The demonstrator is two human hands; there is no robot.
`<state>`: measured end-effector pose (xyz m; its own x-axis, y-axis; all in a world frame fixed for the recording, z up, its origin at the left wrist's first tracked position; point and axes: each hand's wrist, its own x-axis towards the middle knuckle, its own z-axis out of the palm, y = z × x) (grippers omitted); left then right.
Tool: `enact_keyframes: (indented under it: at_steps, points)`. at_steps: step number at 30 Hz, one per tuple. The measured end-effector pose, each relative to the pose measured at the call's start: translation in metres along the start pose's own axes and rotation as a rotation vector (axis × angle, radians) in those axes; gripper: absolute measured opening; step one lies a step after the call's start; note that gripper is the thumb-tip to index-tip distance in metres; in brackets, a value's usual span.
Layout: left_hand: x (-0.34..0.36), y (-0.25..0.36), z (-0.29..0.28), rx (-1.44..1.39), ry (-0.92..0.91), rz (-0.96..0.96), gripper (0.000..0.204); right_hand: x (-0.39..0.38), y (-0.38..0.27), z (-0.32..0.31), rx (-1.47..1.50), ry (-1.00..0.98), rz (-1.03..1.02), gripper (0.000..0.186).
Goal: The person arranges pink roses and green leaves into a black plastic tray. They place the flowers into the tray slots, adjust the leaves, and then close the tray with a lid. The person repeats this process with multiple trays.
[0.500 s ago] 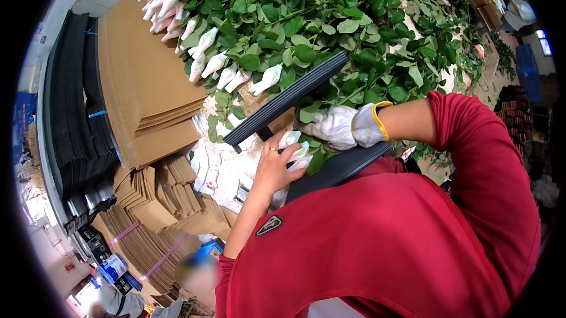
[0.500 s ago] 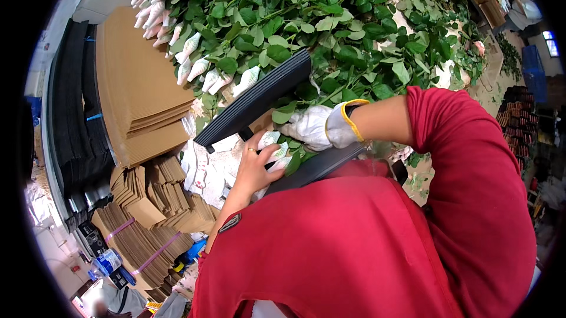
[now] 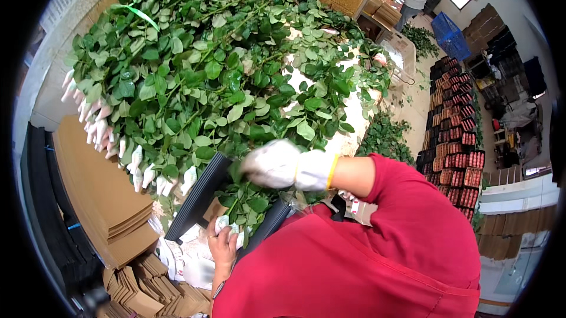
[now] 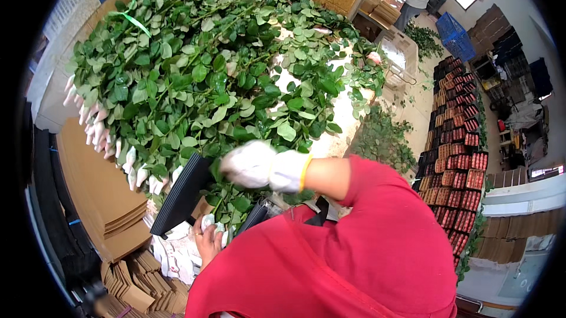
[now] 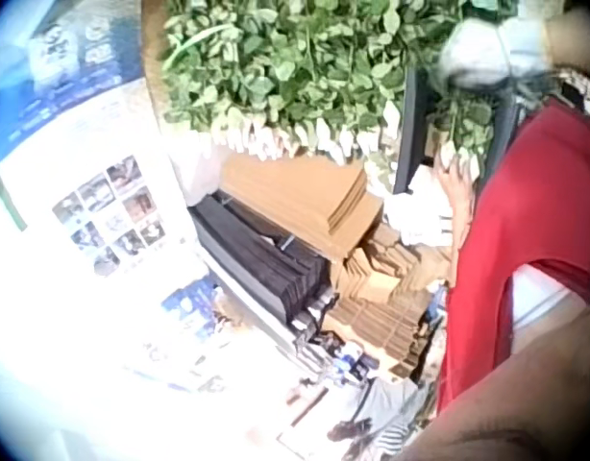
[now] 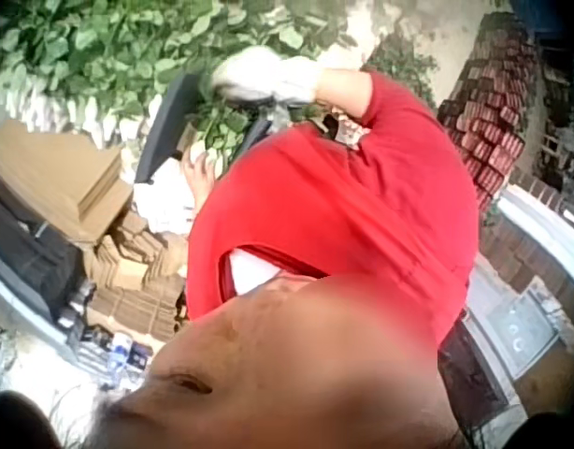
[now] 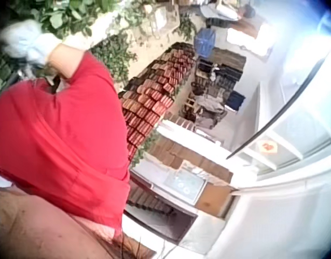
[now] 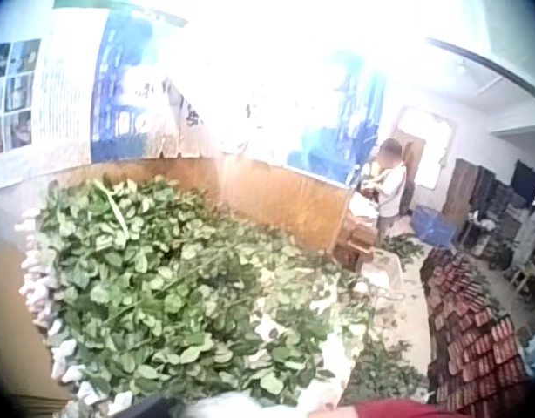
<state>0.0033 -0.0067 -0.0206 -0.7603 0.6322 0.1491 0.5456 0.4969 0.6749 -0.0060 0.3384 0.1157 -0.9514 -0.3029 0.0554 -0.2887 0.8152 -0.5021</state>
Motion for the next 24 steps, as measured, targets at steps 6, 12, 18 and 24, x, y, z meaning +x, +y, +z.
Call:
enact_keyframes:
  at_steps: [6,12,18,24]
  points:
    - [-0.012,-0.014,0.015,-0.005,0.082,0.048,0.025,-0.048,0.028,-0.003,-0.473,-0.417,0.254,0.025]
    - [0.005,0.007,0.012,-0.037,0.046,0.054,0.027,-0.061,0.088,0.044,-0.425,-0.220,0.330,0.020]
    - [-0.005,0.005,0.002,-0.129,0.052,-0.051,0.062,0.135,0.027,-0.054,-0.219,0.513,0.028,0.029]
    - [-0.001,0.000,0.001,-0.099,0.011,-0.057,0.068,0.260,0.029,-0.041,-0.513,-0.034,0.139,0.021]
